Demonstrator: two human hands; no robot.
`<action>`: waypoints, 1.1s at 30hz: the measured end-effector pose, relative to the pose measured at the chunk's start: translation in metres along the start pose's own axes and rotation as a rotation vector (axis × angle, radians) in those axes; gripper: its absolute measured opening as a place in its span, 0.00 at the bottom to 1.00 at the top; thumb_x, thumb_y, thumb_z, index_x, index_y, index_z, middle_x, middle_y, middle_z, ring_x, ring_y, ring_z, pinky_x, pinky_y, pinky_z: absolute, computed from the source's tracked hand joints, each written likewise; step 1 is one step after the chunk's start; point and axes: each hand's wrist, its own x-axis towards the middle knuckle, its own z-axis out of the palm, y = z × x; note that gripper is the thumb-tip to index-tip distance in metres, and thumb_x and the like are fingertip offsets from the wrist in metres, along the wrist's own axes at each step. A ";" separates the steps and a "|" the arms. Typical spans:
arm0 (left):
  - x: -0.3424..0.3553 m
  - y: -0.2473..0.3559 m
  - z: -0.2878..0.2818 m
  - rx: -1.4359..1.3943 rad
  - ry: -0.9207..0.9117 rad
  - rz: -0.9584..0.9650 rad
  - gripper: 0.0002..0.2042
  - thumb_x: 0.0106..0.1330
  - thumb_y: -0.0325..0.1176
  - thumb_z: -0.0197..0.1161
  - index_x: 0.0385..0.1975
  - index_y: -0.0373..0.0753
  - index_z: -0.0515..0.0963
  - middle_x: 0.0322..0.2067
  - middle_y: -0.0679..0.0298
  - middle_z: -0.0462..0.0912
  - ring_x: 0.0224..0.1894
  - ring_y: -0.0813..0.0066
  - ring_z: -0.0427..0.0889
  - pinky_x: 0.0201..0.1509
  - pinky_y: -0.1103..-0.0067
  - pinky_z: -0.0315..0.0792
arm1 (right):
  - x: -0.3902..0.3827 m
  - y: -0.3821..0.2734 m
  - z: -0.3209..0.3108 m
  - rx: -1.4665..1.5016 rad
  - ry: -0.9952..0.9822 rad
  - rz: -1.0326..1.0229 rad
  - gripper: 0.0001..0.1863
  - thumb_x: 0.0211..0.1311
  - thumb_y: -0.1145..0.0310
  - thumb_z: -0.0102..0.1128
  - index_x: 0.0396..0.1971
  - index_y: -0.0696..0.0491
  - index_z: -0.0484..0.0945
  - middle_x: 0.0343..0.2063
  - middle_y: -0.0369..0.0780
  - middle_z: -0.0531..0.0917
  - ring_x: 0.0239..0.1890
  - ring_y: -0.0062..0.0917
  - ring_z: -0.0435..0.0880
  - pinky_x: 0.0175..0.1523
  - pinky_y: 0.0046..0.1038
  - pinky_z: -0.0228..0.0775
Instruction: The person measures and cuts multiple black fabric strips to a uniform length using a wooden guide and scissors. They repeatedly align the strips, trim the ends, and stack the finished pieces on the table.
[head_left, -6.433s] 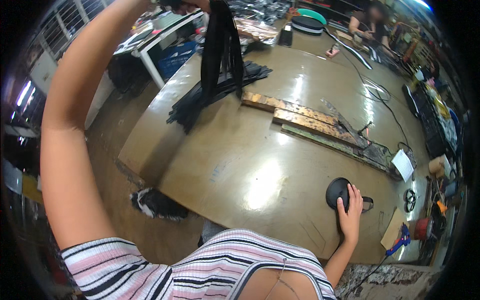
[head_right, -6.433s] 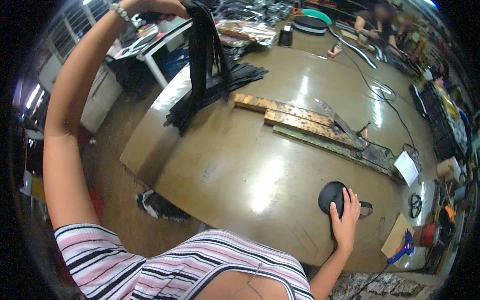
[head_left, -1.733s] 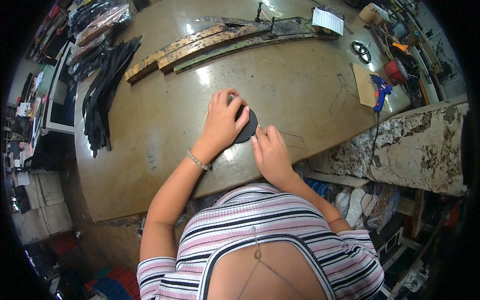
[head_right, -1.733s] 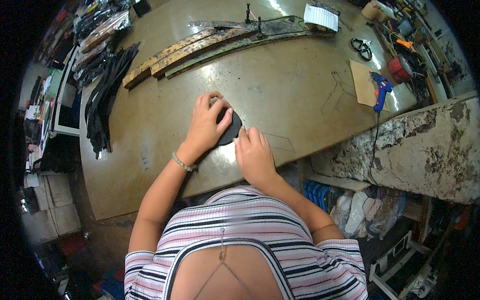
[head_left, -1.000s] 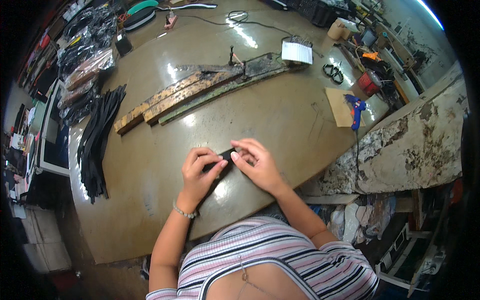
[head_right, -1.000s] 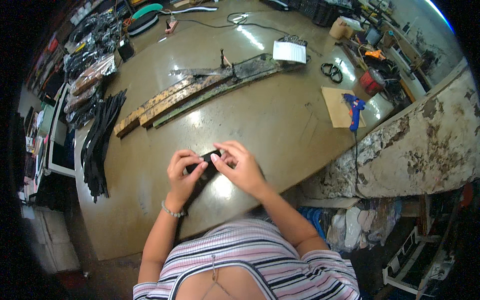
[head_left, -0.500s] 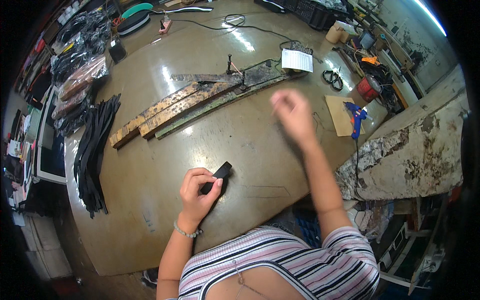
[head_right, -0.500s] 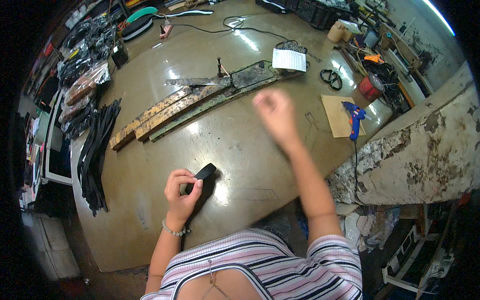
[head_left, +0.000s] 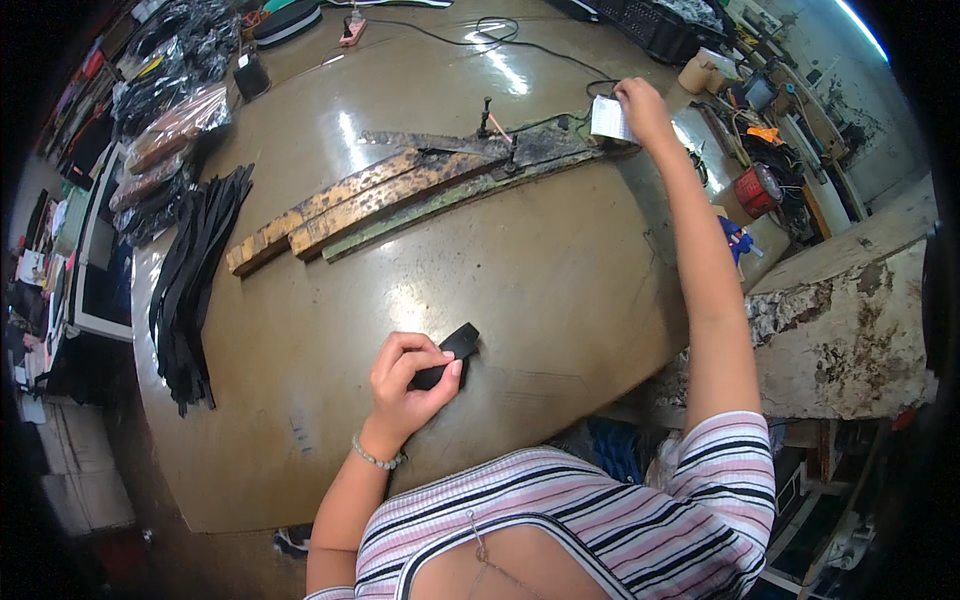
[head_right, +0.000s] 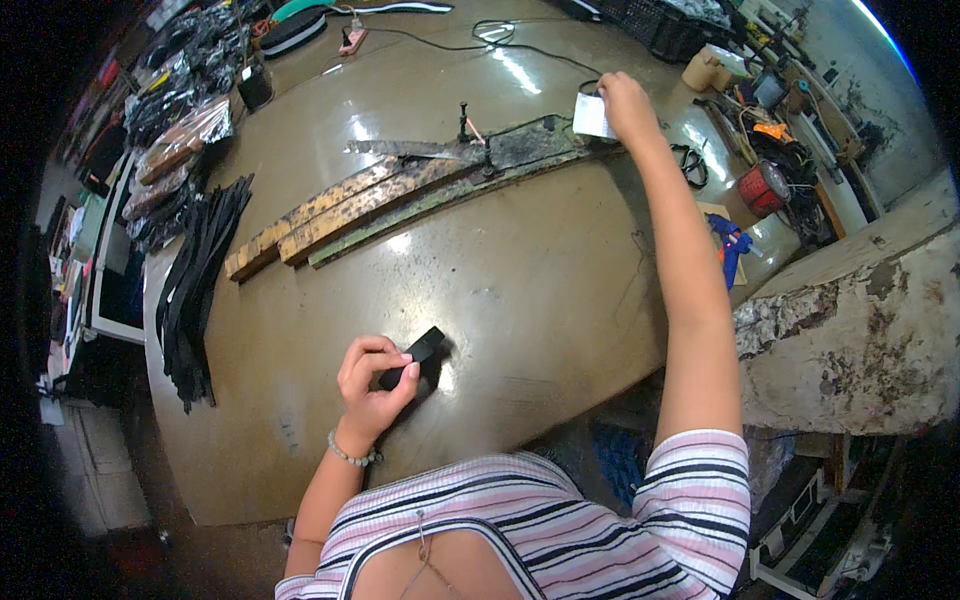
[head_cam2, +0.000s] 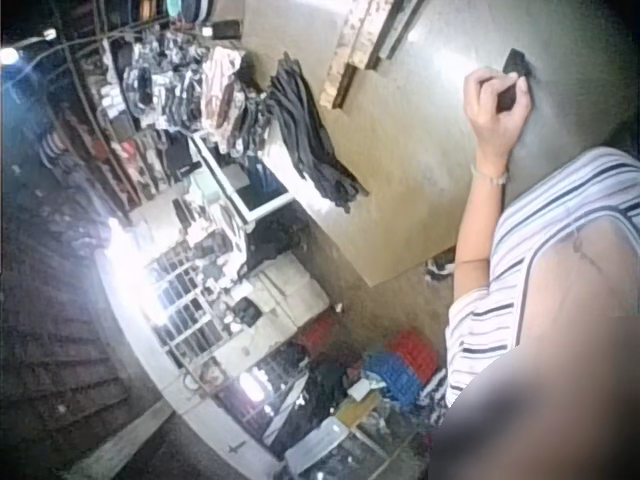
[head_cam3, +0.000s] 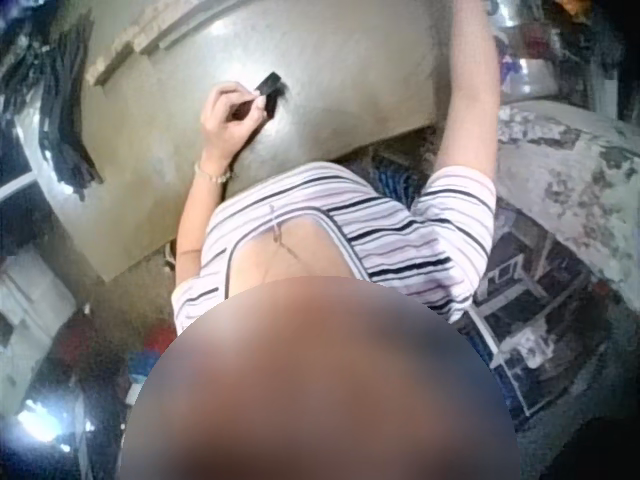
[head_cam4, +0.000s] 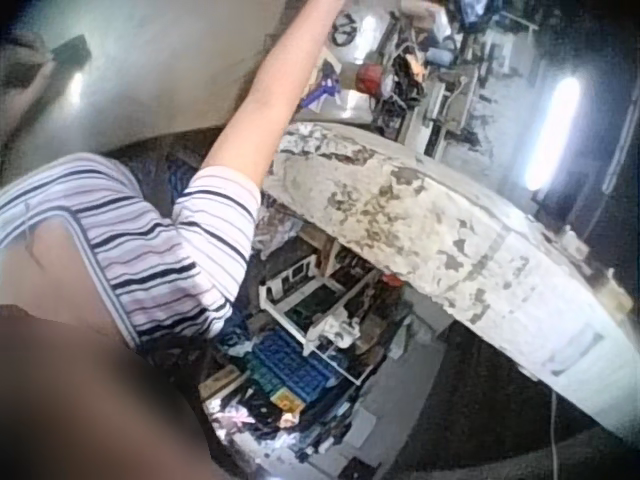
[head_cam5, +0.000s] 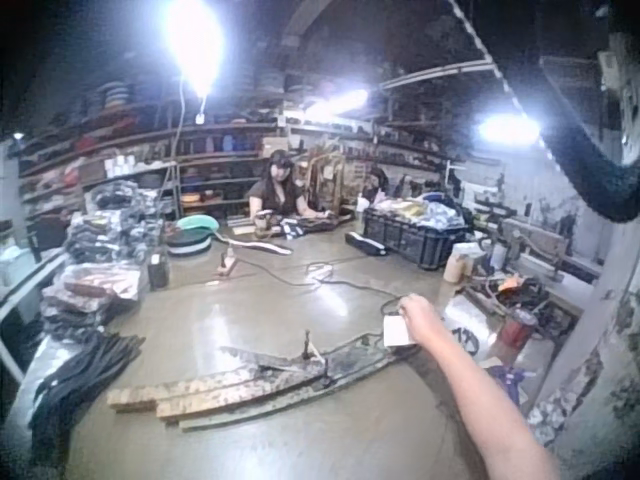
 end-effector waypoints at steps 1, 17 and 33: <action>0.000 0.000 0.000 -0.006 0.000 0.009 0.10 0.43 0.23 0.71 0.24 0.38 0.76 0.26 0.62 0.75 0.28 0.70 0.75 0.30 0.79 0.70 | 0.003 0.005 0.003 -0.001 0.018 -0.025 0.08 0.59 0.71 0.51 0.33 0.56 0.78 0.32 0.48 0.77 0.41 0.44 0.75 0.46 0.39 0.67; -0.004 -0.002 -0.001 0.034 0.039 0.093 0.09 0.44 0.22 0.70 0.24 0.36 0.76 0.25 0.60 0.78 0.28 0.71 0.78 0.32 0.80 0.72 | -0.220 -0.295 -0.106 1.136 -0.327 0.157 0.05 0.62 0.78 0.52 0.36 0.61 0.75 0.35 0.41 0.82 0.36 0.21 0.80 0.43 0.21 0.73; -0.006 -0.005 0.002 0.128 0.123 0.206 0.12 0.40 0.24 0.72 0.27 0.38 0.79 0.25 0.64 0.77 0.24 0.71 0.76 0.27 0.79 0.70 | -0.221 -0.301 -0.109 0.956 -0.215 -0.024 0.06 0.58 0.78 0.52 0.35 0.60 0.74 0.32 0.47 0.79 0.37 0.41 0.78 0.43 0.34 0.70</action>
